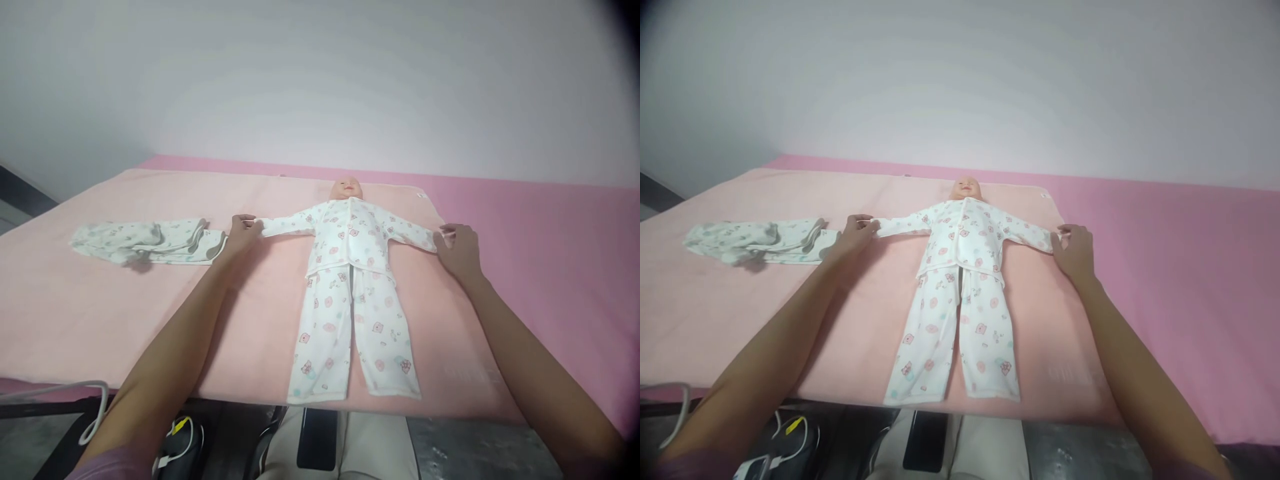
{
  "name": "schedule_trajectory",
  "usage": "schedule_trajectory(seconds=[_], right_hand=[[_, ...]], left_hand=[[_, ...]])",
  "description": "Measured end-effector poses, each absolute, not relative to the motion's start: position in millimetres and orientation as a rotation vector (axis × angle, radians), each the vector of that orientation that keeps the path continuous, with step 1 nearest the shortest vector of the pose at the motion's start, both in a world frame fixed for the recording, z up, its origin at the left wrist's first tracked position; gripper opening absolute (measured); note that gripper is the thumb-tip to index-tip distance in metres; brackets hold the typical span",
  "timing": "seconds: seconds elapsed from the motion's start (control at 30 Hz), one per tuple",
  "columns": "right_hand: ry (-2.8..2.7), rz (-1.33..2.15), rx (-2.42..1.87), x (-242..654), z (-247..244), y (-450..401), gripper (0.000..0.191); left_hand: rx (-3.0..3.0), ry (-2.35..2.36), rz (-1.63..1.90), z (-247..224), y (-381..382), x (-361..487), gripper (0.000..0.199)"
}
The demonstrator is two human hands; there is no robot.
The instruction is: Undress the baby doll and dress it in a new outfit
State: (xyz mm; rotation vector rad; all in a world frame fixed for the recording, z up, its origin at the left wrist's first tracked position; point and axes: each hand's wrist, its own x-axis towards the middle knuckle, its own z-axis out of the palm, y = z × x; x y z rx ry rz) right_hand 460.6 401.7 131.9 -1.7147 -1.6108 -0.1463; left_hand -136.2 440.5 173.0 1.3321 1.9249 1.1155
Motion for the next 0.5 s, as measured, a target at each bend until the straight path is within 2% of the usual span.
schedule_trajectory(seconds=[0.13, 0.3, 0.4, 0.5], right_hand=[[-1.944, 0.002, -1.649, 449, 128, 401, 0.071], [-2.074, 0.206, -1.86, 443, 126, 402, 0.075], [-2.036, 0.057, -1.815, 429, 141, 398, 0.07], [-1.913, -0.181, -1.644, 402, 168, 367, 0.063]], left_hand=[[1.376, 1.948, 1.124, 170, 440, -134, 0.023], [1.725, 2.173, 0.974, 161, 436, -122, 0.021], [1.867, 2.246, 0.921, 177, 427, -111, 0.034], [1.96, 2.193, 1.052, 209, 389, -97, 0.04]])
